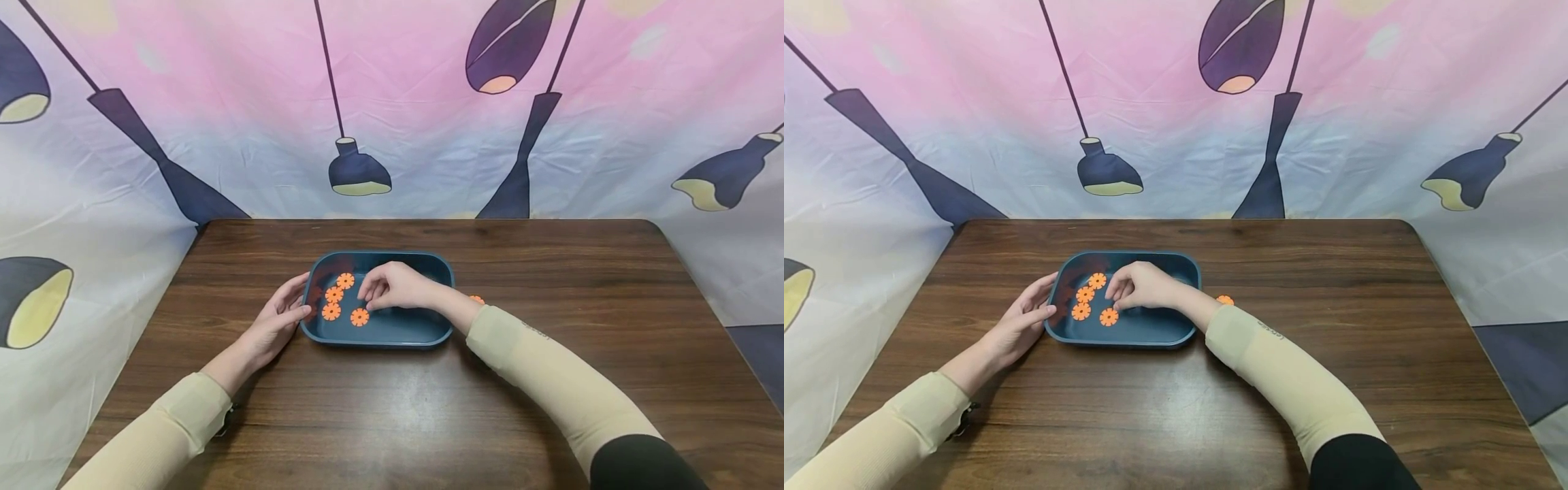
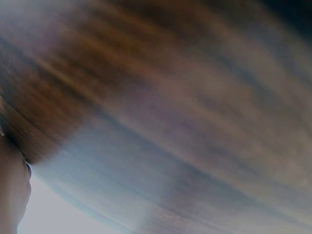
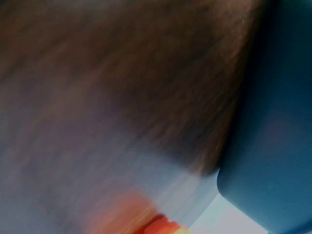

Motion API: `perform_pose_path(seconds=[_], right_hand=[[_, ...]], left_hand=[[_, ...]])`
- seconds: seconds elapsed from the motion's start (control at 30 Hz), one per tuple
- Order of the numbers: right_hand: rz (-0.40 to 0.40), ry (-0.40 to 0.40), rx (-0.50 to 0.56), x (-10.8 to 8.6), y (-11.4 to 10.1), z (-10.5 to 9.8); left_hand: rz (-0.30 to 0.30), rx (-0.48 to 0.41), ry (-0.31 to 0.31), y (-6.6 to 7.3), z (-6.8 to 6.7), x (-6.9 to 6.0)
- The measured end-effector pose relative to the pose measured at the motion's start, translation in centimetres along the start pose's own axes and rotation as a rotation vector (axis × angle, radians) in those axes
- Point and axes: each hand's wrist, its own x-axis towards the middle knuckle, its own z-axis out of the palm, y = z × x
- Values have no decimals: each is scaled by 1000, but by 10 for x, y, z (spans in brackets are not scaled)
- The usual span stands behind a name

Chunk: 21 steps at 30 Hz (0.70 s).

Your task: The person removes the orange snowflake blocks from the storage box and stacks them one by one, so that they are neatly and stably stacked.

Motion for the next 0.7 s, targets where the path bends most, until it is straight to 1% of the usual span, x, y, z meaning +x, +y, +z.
perform_pose_path(seconds=[0.13,0.37,0.7], right_hand=[[5,-21,-10,4,-2,5],[9,-42,-62,10,-4,14],[34,-52,-132,15,-2,21]], left_hand=[[4,-1,-1,-1,-1,1],[47,-36,-16,-3,-1,0],[54,-53,-17,-3,0,0]])
